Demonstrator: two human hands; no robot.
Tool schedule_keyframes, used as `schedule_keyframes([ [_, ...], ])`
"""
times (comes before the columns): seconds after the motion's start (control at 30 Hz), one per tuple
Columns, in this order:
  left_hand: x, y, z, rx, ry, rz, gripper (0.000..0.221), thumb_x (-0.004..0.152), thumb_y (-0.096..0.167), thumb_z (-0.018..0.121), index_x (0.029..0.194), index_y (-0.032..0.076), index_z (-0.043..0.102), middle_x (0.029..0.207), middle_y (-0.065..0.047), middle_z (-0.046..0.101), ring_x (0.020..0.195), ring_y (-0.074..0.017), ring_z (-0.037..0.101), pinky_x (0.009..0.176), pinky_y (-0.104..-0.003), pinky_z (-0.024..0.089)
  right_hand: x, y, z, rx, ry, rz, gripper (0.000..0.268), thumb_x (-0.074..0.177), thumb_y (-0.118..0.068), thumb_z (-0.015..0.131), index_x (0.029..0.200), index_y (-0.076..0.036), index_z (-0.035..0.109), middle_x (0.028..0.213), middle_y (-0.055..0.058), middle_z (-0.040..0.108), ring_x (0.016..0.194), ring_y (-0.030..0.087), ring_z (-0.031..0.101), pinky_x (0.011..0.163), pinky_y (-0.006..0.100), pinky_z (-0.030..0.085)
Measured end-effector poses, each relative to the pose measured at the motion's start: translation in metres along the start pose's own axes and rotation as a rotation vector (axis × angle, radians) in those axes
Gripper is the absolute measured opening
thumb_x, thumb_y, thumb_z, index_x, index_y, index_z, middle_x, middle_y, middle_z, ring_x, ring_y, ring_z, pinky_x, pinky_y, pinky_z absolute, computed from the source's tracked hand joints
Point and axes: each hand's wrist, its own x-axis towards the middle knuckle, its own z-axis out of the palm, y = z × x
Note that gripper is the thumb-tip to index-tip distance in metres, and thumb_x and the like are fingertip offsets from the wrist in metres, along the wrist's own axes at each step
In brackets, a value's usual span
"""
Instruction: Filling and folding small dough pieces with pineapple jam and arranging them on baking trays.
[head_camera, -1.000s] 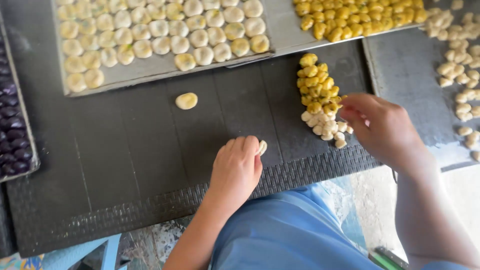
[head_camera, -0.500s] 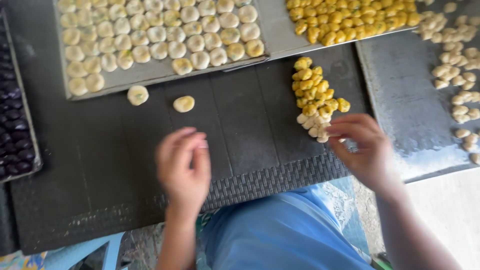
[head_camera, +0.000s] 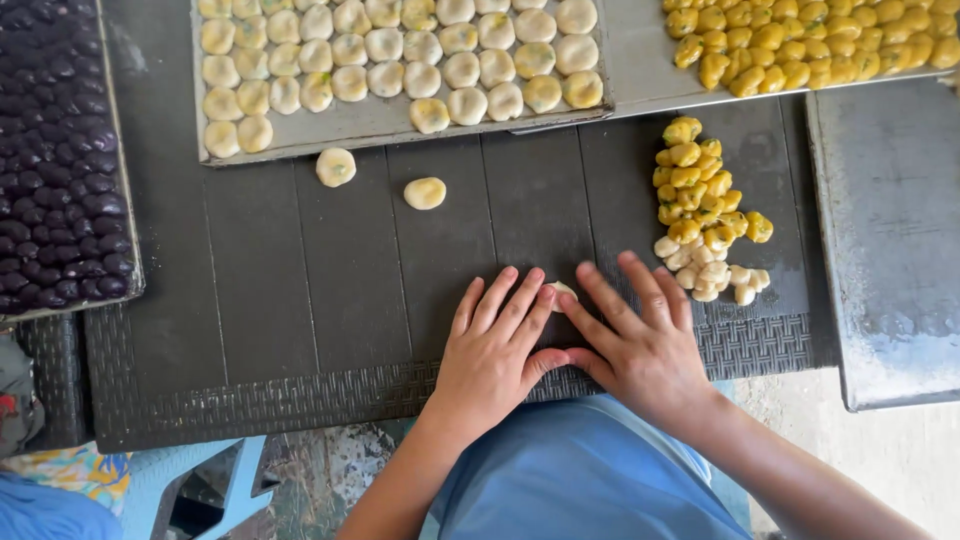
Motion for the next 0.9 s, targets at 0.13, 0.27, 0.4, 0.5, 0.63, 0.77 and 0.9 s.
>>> schedule_keyframes([
  [0.13,0.008,0.002,-0.003,0.006,0.032,-0.021,0.066,0.104,0.06,0.052,0.153,0.015,0.057,0.161,-0.016,0.051,0.145,-0.0404,0.05,0.119,-0.061,0.036,0.017,0.015,0.009,-0.055,0.033,0.024,0.055,0.097,-0.063,0.056,0.142,-0.034,0.068,0.169,0.005,0.047,0.156,0.046,0.035,0.121,0.066,0.027],
  [0.27,0.01,0.007,-0.008,0.035,0.023,-0.016,0.066,0.105,0.061,0.047,0.153,0.016,0.056,0.158,-0.021,0.049,0.143,-0.0431,0.051,0.117,-0.062,0.036,0.034,0.056,-0.014,-0.028,0.13,-0.002,0.044,0.096,-0.045,0.067,0.135,-0.025,0.075,0.147,0.009,0.065,0.144,0.039,0.052,0.123,0.057,0.035],
  [0.4,0.003,0.006,-0.004,0.055,0.005,0.006,0.063,0.105,0.061,0.047,0.154,0.023,0.056,0.157,-0.023,0.05,0.148,-0.0462,0.046,0.119,-0.064,0.033,-0.008,0.141,-0.02,-0.199,0.107,0.207,0.042,0.108,-0.019,0.072,0.148,-0.004,0.075,0.118,0.015,0.077,0.116,0.037,0.071,0.107,0.047,0.053],
  [0.5,-0.001,0.005,0.002,0.034,0.03,-0.014,0.062,0.104,0.061,0.051,0.153,0.025,0.057,0.154,-0.022,0.053,0.147,-0.0453,0.047,0.119,-0.064,0.032,-0.029,0.154,-0.024,-0.075,-0.023,0.282,0.048,0.092,-0.021,0.086,0.137,-0.008,0.078,0.124,0.009,0.078,0.119,0.035,0.071,0.109,0.045,0.053],
  [0.63,0.007,0.008,-0.013,-0.01,-0.024,-0.047,0.05,0.107,0.051,0.057,0.147,0.023,0.061,0.148,-0.014,0.06,0.141,-0.0395,0.055,0.117,-0.061,0.041,-0.033,0.143,-0.035,-0.021,-0.02,0.301,0.029,0.104,-0.006,0.077,0.132,0.001,0.076,0.124,0.016,0.076,0.111,0.034,0.07,0.098,0.046,0.057],
  [0.77,0.015,0.006,-0.018,0.017,-0.007,-0.041,0.038,0.105,0.046,0.063,0.137,0.027,0.066,0.143,-0.013,0.062,0.134,-0.0366,0.058,0.111,-0.058,0.044,-0.017,0.127,-0.044,0.067,0.081,0.336,0.021,0.107,0.007,0.074,0.128,0.009,0.078,0.116,0.022,0.073,0.092,0.028,0.07,0.075,0.036,0.061],
  [0.9,0.018,-0.012,0.018,0.015,0.125,-0.205,0.029,0.103,0.047,0.066,0.124,0.031,0.078,0.113,0.006,0.066,0.107,-0.0182,0.061,0.092,-0.043,0.041,0.035,0.043,-0.05,0.466,0.196,0.303,0.034,0.08,-0.01,0.094,0.112,-0.009,0.083,0.115,0.012,0.075,0.095,0.03,0.074,0.08,0.038,0.06],
])
